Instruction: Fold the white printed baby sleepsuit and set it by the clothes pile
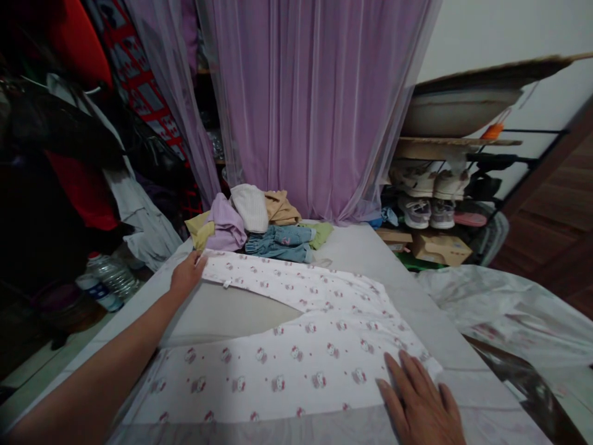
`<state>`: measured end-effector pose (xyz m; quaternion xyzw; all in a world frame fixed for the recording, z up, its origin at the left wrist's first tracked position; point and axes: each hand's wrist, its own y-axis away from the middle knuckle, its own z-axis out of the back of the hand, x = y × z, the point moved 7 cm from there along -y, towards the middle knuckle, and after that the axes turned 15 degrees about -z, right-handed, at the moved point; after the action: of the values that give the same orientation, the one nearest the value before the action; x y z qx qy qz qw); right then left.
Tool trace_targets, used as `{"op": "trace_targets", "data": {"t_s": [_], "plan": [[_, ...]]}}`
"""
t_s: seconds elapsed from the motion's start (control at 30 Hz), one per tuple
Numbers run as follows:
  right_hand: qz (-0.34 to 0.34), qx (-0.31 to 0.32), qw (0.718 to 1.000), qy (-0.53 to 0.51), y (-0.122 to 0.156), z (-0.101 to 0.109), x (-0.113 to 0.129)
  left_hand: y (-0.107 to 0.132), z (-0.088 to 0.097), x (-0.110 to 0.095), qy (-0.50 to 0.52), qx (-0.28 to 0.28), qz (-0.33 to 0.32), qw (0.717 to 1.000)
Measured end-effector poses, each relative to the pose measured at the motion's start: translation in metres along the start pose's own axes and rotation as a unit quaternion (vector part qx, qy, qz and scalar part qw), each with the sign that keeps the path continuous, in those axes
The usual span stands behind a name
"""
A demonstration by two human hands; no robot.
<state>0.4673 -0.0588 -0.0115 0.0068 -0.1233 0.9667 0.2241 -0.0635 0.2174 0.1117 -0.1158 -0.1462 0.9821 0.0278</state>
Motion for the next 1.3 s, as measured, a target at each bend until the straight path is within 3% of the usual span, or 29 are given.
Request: {"op": "trace_targets", "data": {"t_s": [0.1,0.2,0.3,0.4,0.47,0.63,0.73,0.8,0.93,1.03,1.1,1.3], "plan": [[-0.008,-0.005,1.000,0.003,0.002,0.008,0.005,-0.007,-0.005,0.003,-0.008,0.023,0.008,1.000],[-0.013,-0.011,1.000,0.011,0.005,0.016,0.011,-0.007,-0.010,0.005,0.021,0.012,0.014,1.000],[-0.017,-0.013,1.000,0.018,0.006,0.019,0.015,0.005,-0.008,0.004,0.054,-0.032,0.003,0.998],[-0.022,-0.009,0.999,0.022,0.005,0.021,0.017,0.029,0.000,-0.004,0.052,-0.084,-0.051,0.994],[-0.020,0.001,1.000,0.022,0.004,0.022,0.018,0.053,-0.002,-0.016,0.060,-0.071,-0.112,0.989],[-0.012,0.030,0.999,0.017,0.000,0.021,0.015,0.148,-0.027,-0.063,0.099,0.073,-0.274,0.954],[-0.014,0.010,1.000,0.010,-0.001,0.021,0.012,0.206,-0.034,-0.086,0.058,0.087,-0.331,0.938],[-0.006,-0.011,1.000,-0.002,0.000,0.022,0.019,0.231,-0.035,-0.093,0.025,0.084,-0.346,0.934],[0.086,-0.021,0.995,-0.048,0.018,0.028,0.072,0.249,-0.034,-0.083,-0.027,0.072,-0.338,0.938],[0.159,0.014,0.984,-0.073,0.041,0.032,0.123,0.248,-0.031,-0.067,-0.048,0.056,-0.320,0.944],[0.171,0.045,0.982,-0.071,0.052,0.033,0.145,0.246,-0.028,-0.055,-0.059,0.050,-0.300,0.951],[0.152,0.100,0.983,-0.029,0.056,0.030,0.153,0.239,-0.018,-0.030,-0.070,0.069,-0.249,0.963]]}}
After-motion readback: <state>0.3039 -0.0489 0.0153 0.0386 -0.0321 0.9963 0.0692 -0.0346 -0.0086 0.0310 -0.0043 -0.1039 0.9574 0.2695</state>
